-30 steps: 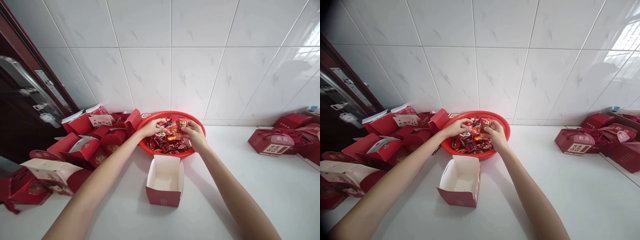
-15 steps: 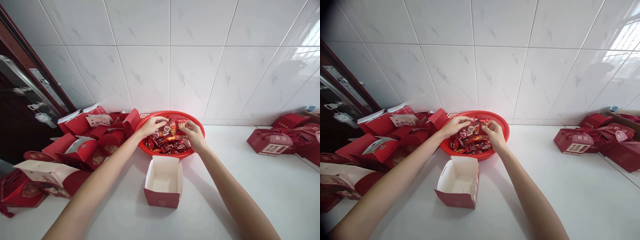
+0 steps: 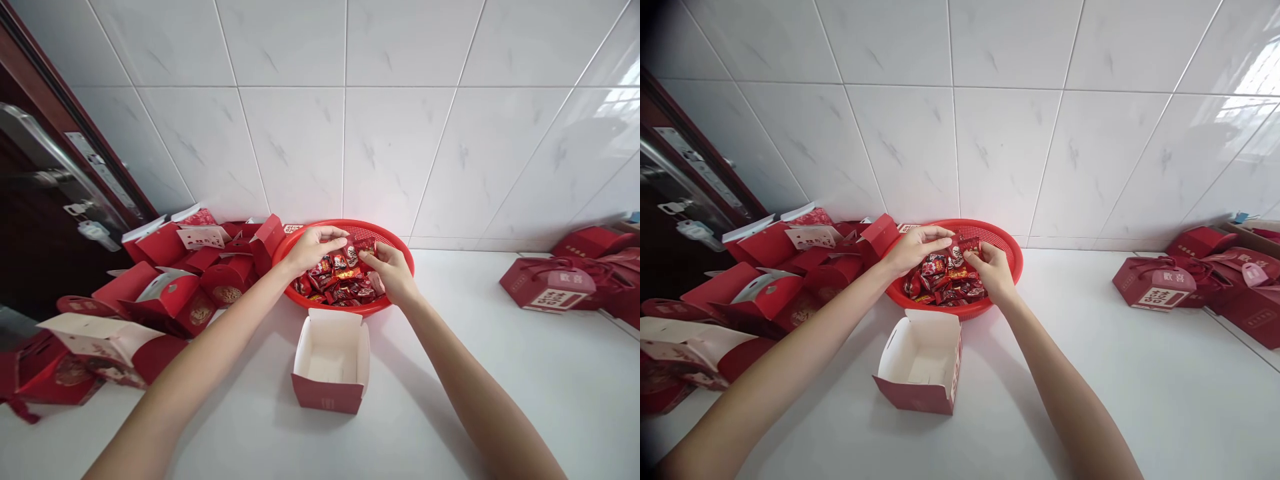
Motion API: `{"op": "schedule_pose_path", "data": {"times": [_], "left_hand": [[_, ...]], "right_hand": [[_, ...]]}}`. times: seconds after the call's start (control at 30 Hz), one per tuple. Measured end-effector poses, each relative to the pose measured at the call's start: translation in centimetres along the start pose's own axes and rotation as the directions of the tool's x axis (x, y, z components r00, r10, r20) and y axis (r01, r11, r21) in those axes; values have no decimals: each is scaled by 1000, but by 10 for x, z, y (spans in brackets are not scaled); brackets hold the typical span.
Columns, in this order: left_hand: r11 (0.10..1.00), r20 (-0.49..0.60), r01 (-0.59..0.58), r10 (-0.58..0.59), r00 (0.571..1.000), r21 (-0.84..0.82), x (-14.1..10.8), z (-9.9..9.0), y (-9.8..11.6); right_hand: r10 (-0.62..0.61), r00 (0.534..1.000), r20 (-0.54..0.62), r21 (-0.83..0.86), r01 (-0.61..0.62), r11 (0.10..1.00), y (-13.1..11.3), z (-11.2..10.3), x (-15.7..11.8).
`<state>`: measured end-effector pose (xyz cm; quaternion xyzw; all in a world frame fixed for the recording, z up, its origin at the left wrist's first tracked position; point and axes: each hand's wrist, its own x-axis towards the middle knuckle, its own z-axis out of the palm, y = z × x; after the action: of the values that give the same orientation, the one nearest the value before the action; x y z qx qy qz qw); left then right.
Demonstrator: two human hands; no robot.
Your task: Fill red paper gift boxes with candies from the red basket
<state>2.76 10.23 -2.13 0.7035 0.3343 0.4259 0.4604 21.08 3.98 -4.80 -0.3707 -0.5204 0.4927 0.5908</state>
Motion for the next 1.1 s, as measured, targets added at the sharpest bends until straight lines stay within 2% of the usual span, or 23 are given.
{"op": "schedule_pose_path", "data": {"times": [0.1,0.2,0.3,0.37,0.4,0.43,0.5,0.57,0.63,0.77,1.0,1.1], "left_hand": [[998,103,56,-59,993,30,0,-16,0],[962,270,108,-177,947,252,0,-35,-2],[819,404,37,-321,857,572,-1,-48,-7],[719,417,-3,-400,816,695,-2,-50,-12],[689,405,-3,-422,811,725,-3,-50,-14],[676,387,5,-427,817,736,-3,-49,-16],[693,334,23,-376,865,721,-2,-47,-18],[739,258,37,-282,924,673,-1,-46,-20],[788,201,46,-212,956,613,0,-45,-20],[854,208,22,-151,966,519,1,-43,-21],[869,202,-12,-101,974,494,18,-30,-20],[914,213,-26,-66,975,406,26,-23,-23]], "right_hand": [[-14,1000,-21,-28,14,1000,0,-1,0],[-34,995,-95,-35,31,999,1,-1,0],[-34,991,-132,-26,31,999,2,0,0],[-25,991,-134,-31,21,999,1,0,0],[-21,990,-136,-36,17,999,1,0,0],[-20,990,-142,-39,14,999,1,0,0],[-17,988,-152,-41,10,999,1,0,-1],[-4,989,-151,-34,-1,999,0,0,-1],[13,989,-147,-18,-16,1000,0,0,-1],[-7,987,-161,4,7,1000,0,1,0],[-33,989,-145,29,37,999,2,2,1],[-54,988,-144,34,59,998,2,2,1]]}}
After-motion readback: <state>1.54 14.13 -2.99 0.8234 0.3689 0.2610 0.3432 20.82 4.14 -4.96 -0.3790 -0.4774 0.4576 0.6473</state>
